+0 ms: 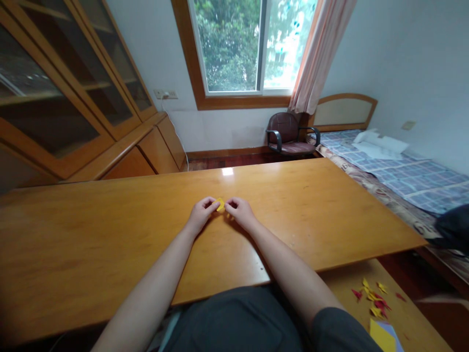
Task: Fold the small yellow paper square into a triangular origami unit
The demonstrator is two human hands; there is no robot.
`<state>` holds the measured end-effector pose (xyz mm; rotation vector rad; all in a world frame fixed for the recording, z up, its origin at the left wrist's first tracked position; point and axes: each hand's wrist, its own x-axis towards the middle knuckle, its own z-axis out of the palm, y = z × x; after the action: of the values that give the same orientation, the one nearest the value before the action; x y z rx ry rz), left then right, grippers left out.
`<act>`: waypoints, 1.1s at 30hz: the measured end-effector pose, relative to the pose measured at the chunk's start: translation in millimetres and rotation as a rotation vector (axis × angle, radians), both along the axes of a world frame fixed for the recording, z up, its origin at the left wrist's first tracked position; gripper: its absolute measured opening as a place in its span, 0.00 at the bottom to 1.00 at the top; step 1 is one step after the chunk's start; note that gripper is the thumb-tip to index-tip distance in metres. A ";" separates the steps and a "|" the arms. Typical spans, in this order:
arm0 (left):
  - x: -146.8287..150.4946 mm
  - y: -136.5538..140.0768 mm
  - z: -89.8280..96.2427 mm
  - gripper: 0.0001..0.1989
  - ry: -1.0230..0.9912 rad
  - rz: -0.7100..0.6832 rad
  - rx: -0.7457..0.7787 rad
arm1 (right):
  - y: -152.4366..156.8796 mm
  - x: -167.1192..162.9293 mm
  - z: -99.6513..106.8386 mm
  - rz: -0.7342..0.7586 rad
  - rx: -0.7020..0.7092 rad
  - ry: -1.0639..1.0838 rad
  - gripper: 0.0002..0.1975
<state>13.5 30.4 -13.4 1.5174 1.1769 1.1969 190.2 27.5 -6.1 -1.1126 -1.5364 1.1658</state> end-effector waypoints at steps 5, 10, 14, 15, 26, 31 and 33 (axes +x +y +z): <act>-2.4 0.3 2.0 0.13 -0.140 0.075 -0.045 | 2.7 2.0 -2.2 -0.057 -0.016 0.049 0.12; -1.8 0.0 1.7 0.14 -0.074 0.025 -0.030 | -0.1 0.8 -0.1 0.012 -0.001 0.014 0.14; 0.2 -0.4 1.7 0.14 -0.001 -0.026 -0.013 | -2.4 0.0 1.8 0.057 0.010 -0.010 0.13; 0.6 -0.5 2.0 0.14 0.009 -0.029 -0.009 | -2.8 0.0 2.1 0.061 0.010 -0.010 0.13; 1.0 -1.0 6.8 0.15 0.015 -0.006 -0.008 | -2.4 1.1 1.3 0.081 0.040 -0.053 0.11; 2.2 -1.7 8.3 0.16 0.005 0.005 -0.023 | -1.8 1.6 -1.1 0.078 0.029 -0.047 0.11; 2.2 -1.9 7.6 0.15 0.009 0.010 -0.017 | -1.7 1.6 -1.8 0.079 0.028 -0.052 0.11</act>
<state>15.6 28.6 -5.7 1.5068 1.1988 1.1849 191.8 25.8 -7.9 -1.0798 -1.6451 1.1726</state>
